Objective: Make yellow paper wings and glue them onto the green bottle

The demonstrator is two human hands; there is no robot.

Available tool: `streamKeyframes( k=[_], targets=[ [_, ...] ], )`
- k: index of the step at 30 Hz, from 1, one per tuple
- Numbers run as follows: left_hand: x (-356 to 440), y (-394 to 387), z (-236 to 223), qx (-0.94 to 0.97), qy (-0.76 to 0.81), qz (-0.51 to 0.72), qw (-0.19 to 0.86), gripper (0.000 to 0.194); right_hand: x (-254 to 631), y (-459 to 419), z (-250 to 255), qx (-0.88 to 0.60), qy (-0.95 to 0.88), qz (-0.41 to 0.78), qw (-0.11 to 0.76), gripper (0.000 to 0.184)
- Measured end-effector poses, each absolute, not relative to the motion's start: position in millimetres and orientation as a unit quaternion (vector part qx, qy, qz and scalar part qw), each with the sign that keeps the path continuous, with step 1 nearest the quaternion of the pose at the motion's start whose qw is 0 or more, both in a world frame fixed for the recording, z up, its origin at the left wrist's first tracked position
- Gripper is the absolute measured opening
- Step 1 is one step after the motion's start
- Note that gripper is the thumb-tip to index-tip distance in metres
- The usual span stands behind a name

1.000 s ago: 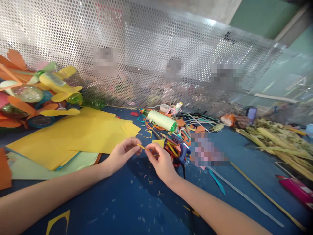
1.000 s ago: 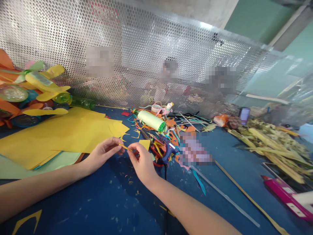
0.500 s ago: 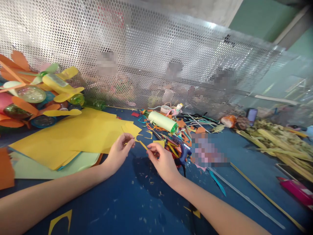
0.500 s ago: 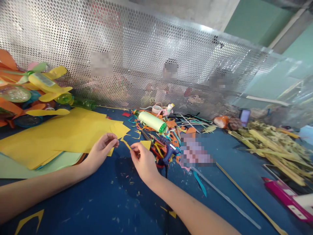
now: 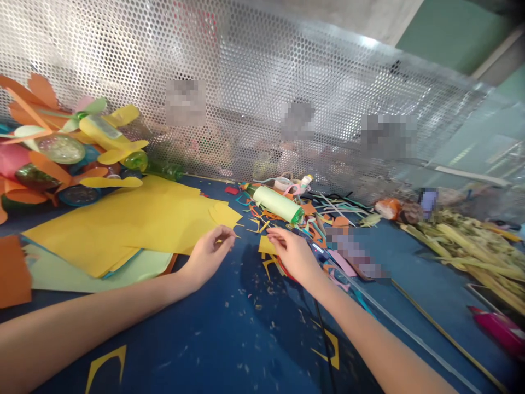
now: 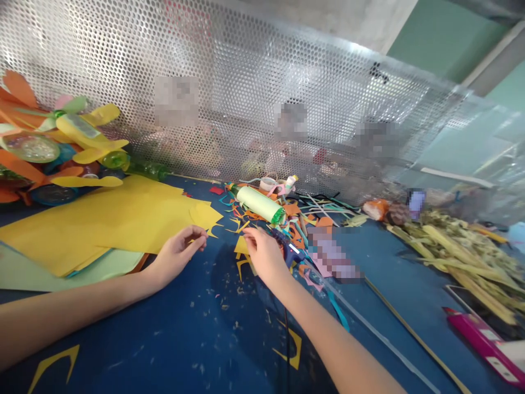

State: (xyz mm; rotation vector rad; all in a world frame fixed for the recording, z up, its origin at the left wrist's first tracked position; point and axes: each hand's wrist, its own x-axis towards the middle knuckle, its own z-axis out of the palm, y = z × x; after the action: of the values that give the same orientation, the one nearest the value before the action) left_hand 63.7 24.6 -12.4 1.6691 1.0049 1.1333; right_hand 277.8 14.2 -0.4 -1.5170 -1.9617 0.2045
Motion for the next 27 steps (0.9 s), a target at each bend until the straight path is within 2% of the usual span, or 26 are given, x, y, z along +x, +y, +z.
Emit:
streamKeyframes(
  k=[4,6,8,10,15,17,21,27],
  targets=[
    [63,25,-13,0.673,0.403,0.446,0.431,0.016,283,11,9,-0.558,-0.808,-0.013,0.189,0.019],
    [63,25,-13,0.675,0.405,0.441,0.432,0.016,284,10,9,-0.542,-0.825,-0.046,0.155,0.021],
    [64,25,-12,0.676,0.408,0.436,0.432,0.015,282,10,6,-0.541,-0.826,-0.064,0.144,0.016],
    [64,24,-11,0.676,0.412,0.434,0.430,0.015,279,9,6,-0.545,-0.822,-0.073,0.148,0.009],
    [64,22,-11,0.733,0.378,0.415,0.384,0.014,264,0,14,-0.515,-0.826,-0.071,0.218,0.018],
    [64,21,-12,0.780,0.347,0.396,0.339,0.015,256,-7,16,-0.491,-0.841,-0.055,0.220,0.019],
    [66,18,-15,0.844,0.301,0.360,0.260,0.007,246,-16,8,-0.466,-0.862,-0.002,0.201,0.018],
    [65,19,-16,0.864,0.318,0.314,0.233,0.008,252,-15,-1,-0.503,-0.830,0.104,0.217,0.007]
  ],
)
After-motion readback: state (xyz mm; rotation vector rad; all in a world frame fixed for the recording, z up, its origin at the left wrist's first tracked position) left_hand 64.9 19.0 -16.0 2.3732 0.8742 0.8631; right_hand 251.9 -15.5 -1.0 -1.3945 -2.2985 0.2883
